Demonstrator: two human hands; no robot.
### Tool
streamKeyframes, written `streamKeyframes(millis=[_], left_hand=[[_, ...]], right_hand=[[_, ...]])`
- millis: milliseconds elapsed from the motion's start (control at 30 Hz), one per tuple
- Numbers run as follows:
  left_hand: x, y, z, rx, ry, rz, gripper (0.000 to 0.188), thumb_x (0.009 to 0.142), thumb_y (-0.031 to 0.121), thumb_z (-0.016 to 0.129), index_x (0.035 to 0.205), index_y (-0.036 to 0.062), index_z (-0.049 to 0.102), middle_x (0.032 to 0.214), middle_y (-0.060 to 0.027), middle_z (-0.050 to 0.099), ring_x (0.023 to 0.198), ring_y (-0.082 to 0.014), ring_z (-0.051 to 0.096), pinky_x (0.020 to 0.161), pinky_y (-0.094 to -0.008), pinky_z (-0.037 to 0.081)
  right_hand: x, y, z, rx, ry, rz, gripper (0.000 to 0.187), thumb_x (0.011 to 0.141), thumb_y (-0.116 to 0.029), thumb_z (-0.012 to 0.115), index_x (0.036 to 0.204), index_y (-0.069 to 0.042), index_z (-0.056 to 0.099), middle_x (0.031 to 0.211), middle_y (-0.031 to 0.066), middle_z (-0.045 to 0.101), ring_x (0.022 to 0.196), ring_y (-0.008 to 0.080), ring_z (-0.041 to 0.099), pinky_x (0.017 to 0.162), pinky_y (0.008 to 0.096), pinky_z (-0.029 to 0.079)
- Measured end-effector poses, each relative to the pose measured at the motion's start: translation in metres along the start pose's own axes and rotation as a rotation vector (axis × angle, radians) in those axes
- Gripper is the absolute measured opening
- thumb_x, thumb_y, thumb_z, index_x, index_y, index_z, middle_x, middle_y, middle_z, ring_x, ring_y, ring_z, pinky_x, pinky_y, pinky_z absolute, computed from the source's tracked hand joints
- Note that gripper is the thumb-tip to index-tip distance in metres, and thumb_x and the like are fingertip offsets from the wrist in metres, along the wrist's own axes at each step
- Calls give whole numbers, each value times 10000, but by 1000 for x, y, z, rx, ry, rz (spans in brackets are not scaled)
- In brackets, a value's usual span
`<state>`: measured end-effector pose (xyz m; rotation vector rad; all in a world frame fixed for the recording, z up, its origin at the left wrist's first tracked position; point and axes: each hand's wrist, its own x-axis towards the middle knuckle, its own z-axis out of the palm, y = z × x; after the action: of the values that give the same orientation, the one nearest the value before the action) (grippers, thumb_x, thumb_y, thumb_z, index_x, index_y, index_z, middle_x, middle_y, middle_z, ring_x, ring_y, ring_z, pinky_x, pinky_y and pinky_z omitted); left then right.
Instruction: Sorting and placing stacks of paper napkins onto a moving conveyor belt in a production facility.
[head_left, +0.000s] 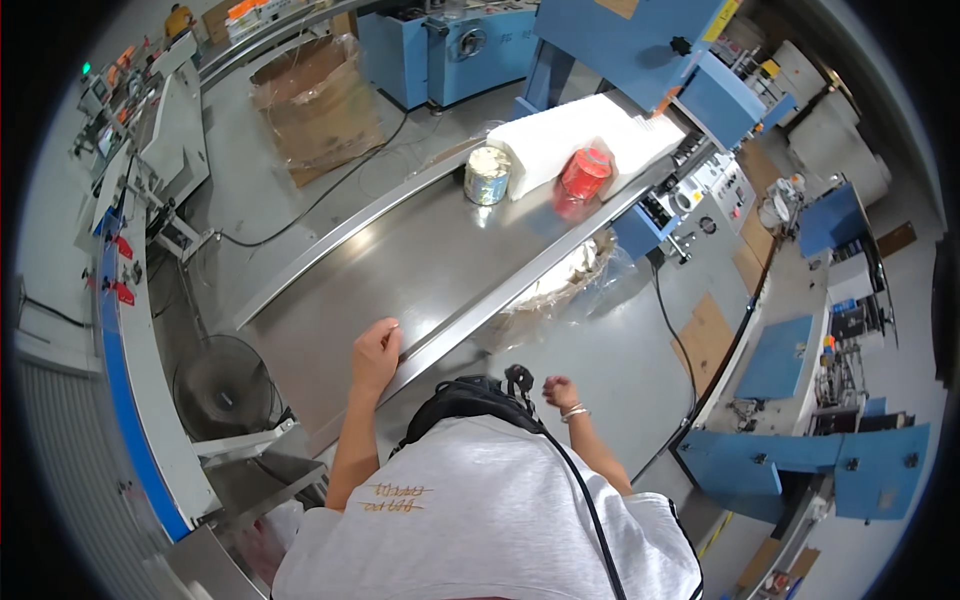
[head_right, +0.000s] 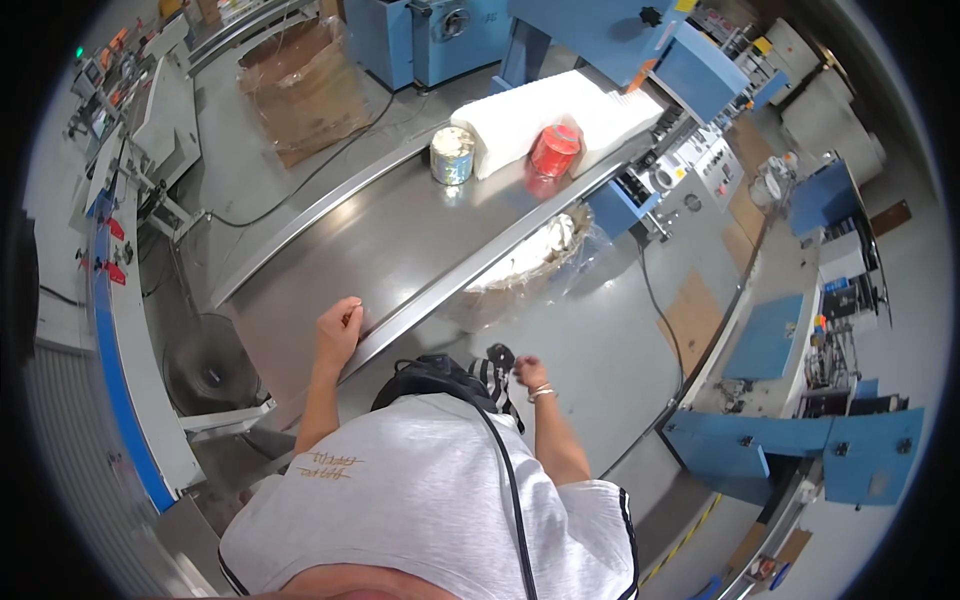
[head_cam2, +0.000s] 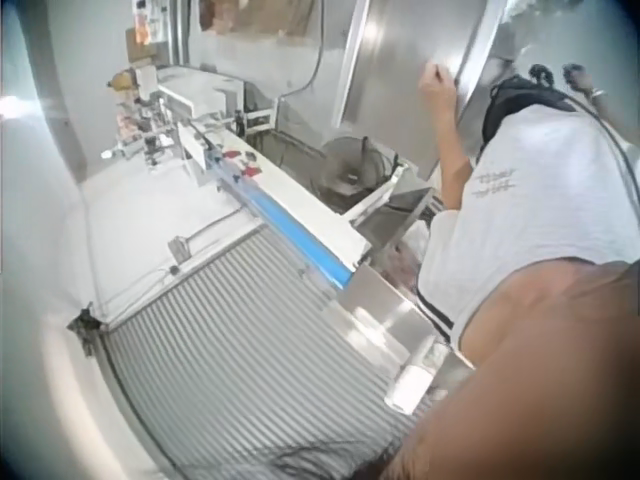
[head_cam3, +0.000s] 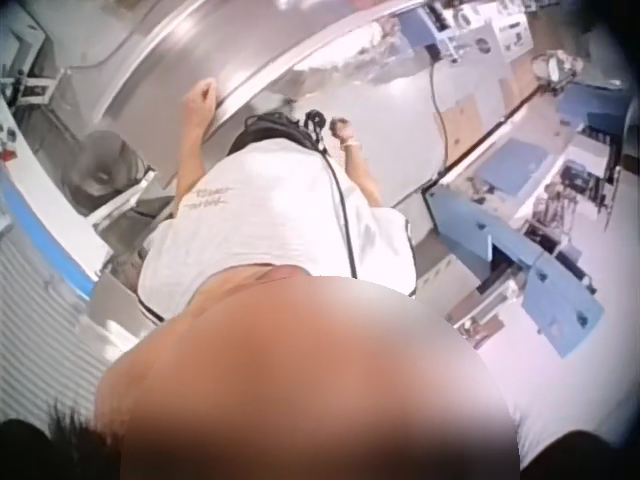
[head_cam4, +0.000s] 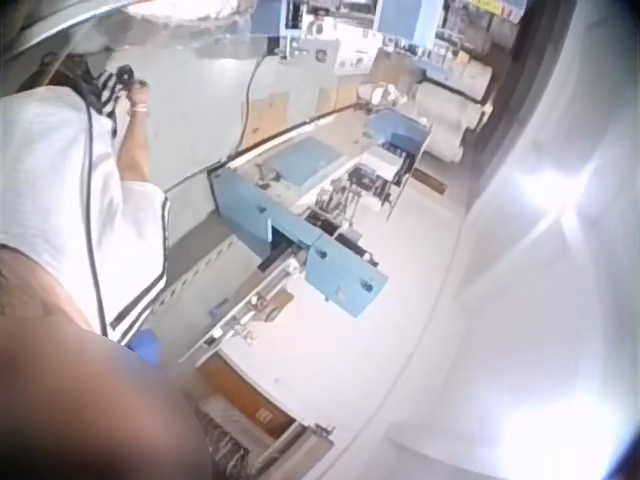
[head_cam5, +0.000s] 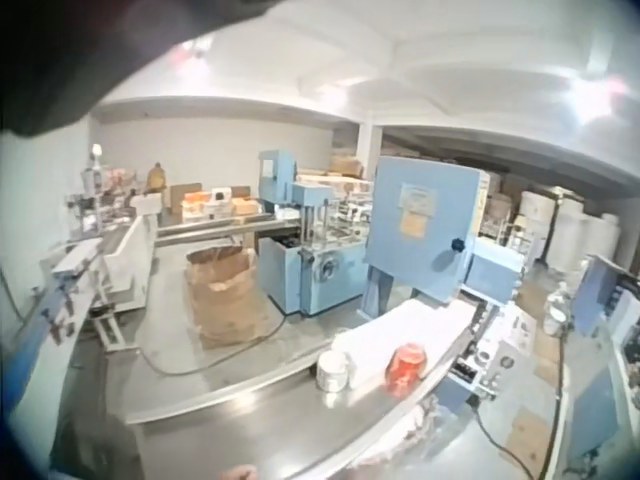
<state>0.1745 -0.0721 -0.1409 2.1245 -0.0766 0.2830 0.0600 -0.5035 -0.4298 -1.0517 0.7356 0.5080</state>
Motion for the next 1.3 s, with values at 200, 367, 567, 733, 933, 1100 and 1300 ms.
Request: streamKeyframes(millis=[200,367,567,733,933,1100,1300], left_hand=[[5,11,0,117,-22,-114,220,813,119,641,1016,35,638,912,-139,642,719,-261,618,664,-350,490],[66,70,34,197,15,-46,328,804,154,650,1119,74,605,1073,-156,596,934,-323,592,817,-385,487],[196,78,123,188,131,324,518,710,166,732,1205,137,581,1271,-178,504,1162,-367,479,967,-418,409],[248,64,175,349,134,300,623,627,198,778,1215,164,573,1308,-173,465,1145,-391,478,944,-449,423],[217,92,169,432,117,77,589,580,278,786,1111,127,581,1177,-150,457,1014,-374,481,893,-455,442],[181,114,174,541,269,-49,515,617,257,762,1074,103,579,1166,-191,438,995,-385,479,836,-460,451],[194,121,189,532,290,-93,549,643,283,768,1113,101,550,1224,-204,401,1027,-405,454,827,-482,461]], right_hand=[[-55,-167,96,-167,363,-440,247,908,-356,601,826,-130,546,747,-9,592,629,77,551,542,226,431],[-62,-270,128,-317,191,-753,187,923,-204,597,1025,-48,596,803,-18,595,687,59,531,594,206,440],[-56,-359,226,-670,-184,-1022,259,896,-134,607,1148,-76,594,710,11,557,655,73,518,596,243,442],[-47,-394,276,-1064,-265,-1185,321,899,-154,551,1217,-114,549,717,166,598,625,280,595,629,362,490],[-27,-414,262,-1357,-109,-1125,375,895,-172,502,1267,-135,473,961,212,648,851,414,620,729,493,492],[-24,-419,260,-1338,-247,-1078,431,883,-161,542,1304,-129,457,1004,184,638,863,392,619,729,461,491],[-18,-416,261,-1270,-293,-1111,466,859,-139,575,1307,-95,454,962,158,632,855,381,618,731,446,489]])
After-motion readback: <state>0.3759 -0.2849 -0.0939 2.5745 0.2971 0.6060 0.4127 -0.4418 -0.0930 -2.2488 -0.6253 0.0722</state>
